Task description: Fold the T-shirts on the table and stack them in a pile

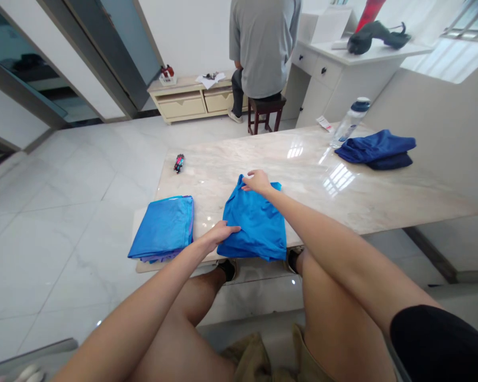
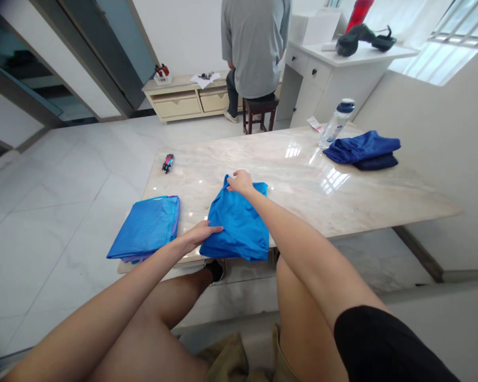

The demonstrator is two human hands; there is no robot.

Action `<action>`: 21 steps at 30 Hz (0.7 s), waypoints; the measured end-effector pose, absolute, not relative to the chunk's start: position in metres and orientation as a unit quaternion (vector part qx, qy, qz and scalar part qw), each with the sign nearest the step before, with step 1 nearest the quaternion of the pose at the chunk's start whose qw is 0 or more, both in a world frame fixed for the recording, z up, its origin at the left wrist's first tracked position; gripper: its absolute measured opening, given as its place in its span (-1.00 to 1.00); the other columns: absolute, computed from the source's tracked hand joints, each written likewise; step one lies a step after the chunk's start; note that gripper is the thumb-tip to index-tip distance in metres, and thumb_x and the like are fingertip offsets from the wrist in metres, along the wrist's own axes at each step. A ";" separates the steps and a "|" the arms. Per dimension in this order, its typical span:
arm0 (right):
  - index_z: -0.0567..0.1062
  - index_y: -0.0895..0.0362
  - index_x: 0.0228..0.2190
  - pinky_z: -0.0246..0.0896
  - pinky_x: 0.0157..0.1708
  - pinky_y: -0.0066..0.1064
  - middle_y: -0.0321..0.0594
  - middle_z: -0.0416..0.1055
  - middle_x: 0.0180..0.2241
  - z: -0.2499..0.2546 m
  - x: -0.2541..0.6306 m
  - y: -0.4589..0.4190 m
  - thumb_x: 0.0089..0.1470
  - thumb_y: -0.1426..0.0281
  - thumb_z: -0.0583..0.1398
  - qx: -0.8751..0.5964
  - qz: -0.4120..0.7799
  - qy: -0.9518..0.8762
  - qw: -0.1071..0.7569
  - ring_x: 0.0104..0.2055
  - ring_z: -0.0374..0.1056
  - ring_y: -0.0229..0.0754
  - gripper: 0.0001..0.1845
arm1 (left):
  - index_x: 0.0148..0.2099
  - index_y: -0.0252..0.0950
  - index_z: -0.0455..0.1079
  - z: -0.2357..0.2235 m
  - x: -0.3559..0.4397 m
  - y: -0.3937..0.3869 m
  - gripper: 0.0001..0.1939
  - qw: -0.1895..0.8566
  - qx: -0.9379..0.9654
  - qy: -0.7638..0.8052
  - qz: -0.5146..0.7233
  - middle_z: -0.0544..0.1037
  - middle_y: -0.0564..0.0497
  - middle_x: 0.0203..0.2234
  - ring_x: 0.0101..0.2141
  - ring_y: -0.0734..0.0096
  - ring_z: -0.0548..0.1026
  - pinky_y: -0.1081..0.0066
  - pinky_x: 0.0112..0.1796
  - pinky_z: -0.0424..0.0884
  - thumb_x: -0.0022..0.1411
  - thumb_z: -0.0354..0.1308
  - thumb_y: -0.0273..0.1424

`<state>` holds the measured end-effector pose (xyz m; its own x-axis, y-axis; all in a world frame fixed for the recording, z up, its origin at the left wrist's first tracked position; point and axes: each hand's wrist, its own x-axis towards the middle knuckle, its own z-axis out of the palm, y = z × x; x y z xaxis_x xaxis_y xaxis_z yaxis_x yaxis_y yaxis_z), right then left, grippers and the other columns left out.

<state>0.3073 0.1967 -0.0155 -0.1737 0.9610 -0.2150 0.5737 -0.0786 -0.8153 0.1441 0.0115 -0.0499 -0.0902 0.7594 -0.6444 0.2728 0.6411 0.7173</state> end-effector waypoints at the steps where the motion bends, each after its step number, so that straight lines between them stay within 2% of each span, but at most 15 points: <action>1: 0.48 0.30 0.25 0.53 -0.19 -0.35 -0.02 0.71 -0.26 -0.012 0.311 0.194 0.30 0.47 0.27 -0.581 0.386 -0.683 0.217 -0.23 0.67 -0.01 -0.49 | -0.14 -0.25 0.53 -0.050 0.135 0.010 -0.56 0.566 0.382 0.703 0.199 0.66 -0.02 -0.38 -0.34 0.19 0.60 0.37 -0.36 0.44 -0.01 0.53 -0.19; 3: 0.53 0.26 0.21 0.48 -0.05 -0.30 0.02 0.70 -0.14 -0.005 0.323 0.182 0.29 0.51 0.26 -0.521 0.285 -0.785 0.174 -0.08 0.65 0.04 -0.53 | -0.34 -0.24 0.48 -0.051 0.117 0.008 -0.65 0.558 0.421 0.699 0.149 0.50 0.09 -0.58 -0.48 0.32 0.48 0.41 -0.44 0.32 -0.05 0.53 -0.21; 5: 0.64 0.18 0.02 0.40 0.04 -0.29 0.00 0.69 -0.09 0.001 0.341 0.162 0.30 0.51 0.24 -0.446 0.207 -0.863 0.114 0.01 0.60 0.06 -0.70 | -0.52 -0.22 0.36 -0.053 0.104 0.008 -0.63 0.556 0.460 0.684 0.109 0.36 0.15 -0.68 -0.55 0.42 0.36 0.44 -0.48 0.24 -0.10 0.52 -0.22; 7: 0.67 0.14 -0.15 0.37 0.00 -0.32 -0.03 0.68 -0.10 0.003 0.361 0.135 0.33 0.47 0.24 -0.386 0.186 -0.902 0.051 -0.01 0.59 0.04 -0.82 | -0.60 -0.21 0.29 -0.053 0.097 0.010 -0.60 0.563 0.491 0.659 0.083 0.32 0.15 -0.72 -0.58 0.45 0.30 0.44 -0.48 0.20 -0.14 0.49 -0.23; 9: 0.67 0.13 -0.17 0.34 -0.06 -0.35 -0.04 0.67 -0.09 0.000 0.380 0.108 0.36 0.40 0.25 -0.345 0.187 -0.919 0.017 -0.04 0.58 0.01 -0.84 | -0.64 -0.21 0.29 -0.051 0.092 0.012 -0.62 0.570 0.521 0.633 0.057 0.32 0.14 -0.73 -0.58 0.46 0.28 0.43 -0.49 0.17 -0.15 0.46 -0.23; 12: 0.65 0.14 -0.15 0.31 -0.10 -0.36 -0.03 0.65 -0.07 -0.009 0.402 0.081 0.37 0.37 0.26 -0.331 0.194 -0.923 -0.004 -0.06 0.57 -0.01 -0.84 | -0.64 -0.21 0.37 -0.047 0.087 0.015 -0.67 0.557 0.567 0.607 0.003 0.39 0.09 -0.72 -0.60 0.42 0.30 0.41 -0.49 0.15 -0.14 0.43 -0.21; 14: 0.64 0.15 -0.15 0.30 -0.10 -0.36 -0.02 0.65 -0.09 -0.015 0.414 0.078 0.38 0.39 0.24 -0.365 0.188 -0.912 0.001 -0.05 0.57 0.00 -0.84 | -0.62 -0.21 0.43 -0.044 0.084 0.019 -0.67 0.505 0.599 0.622 0.005 0.45 0.05 -0.70 -0.59 0.37 0.35 0.39 -0.47 0.16 -0.08 0.44 -0.17; 18: 0.62 0.18 -0.10 0.30 -0.15 -0.34 0.01 0.68 -0.14 -0.020 0.433 0.096 0.40 0.36 0.19 -0.493 0.166 -0.854 0.017 -0.09 0.60 0.05 -0.78 | -0.42 -0.21 0.53 -0.046 0.087 0.039 -0.73 0.337 0.600 0.710 0.146 0.66 -0.08 -0.45 -0.37 0.17 0.56 0.37 -0.34 0.30 0.03 0.43 -0.14; 20: 0.63 0.18 -0.07 0.31 -0.17 -0.34 0.00 0.70 -0.16 -0.021 0.441 0.107 0.40 0.34 0.19 -0.534 0.172 -0.827 0.024 -0.12 0.62 0.06 -0.76 | -0.33 -0.21 0.54 -0.049 0.094 0.052 -0.73 0.304 0.572 0.735 0.202 0.70 -0.12 -0.34 -0.24 0.10 0.61 0.36 -0.26 0.37 0.05 0.43 -0.14; 21: 0.64 0.17 -0.07 0.32 -0.16 -0.35 0.00 0.70 -0.16 -0.021 0.444 0.113 0.40 0.33 0.19 -0.548 0.177 -0.817 0.029 -0.12 0.63 0.06 -0.75 | -0.34 -0.22 0.54 -0.051 0.098 0.058 -0.71 0.309 0.558 0.740 0.213 0.69 -0.12 -0.35 -0.22 0.09 0.62 0.36 -0.25 0.38 0.05 0.44 -0.12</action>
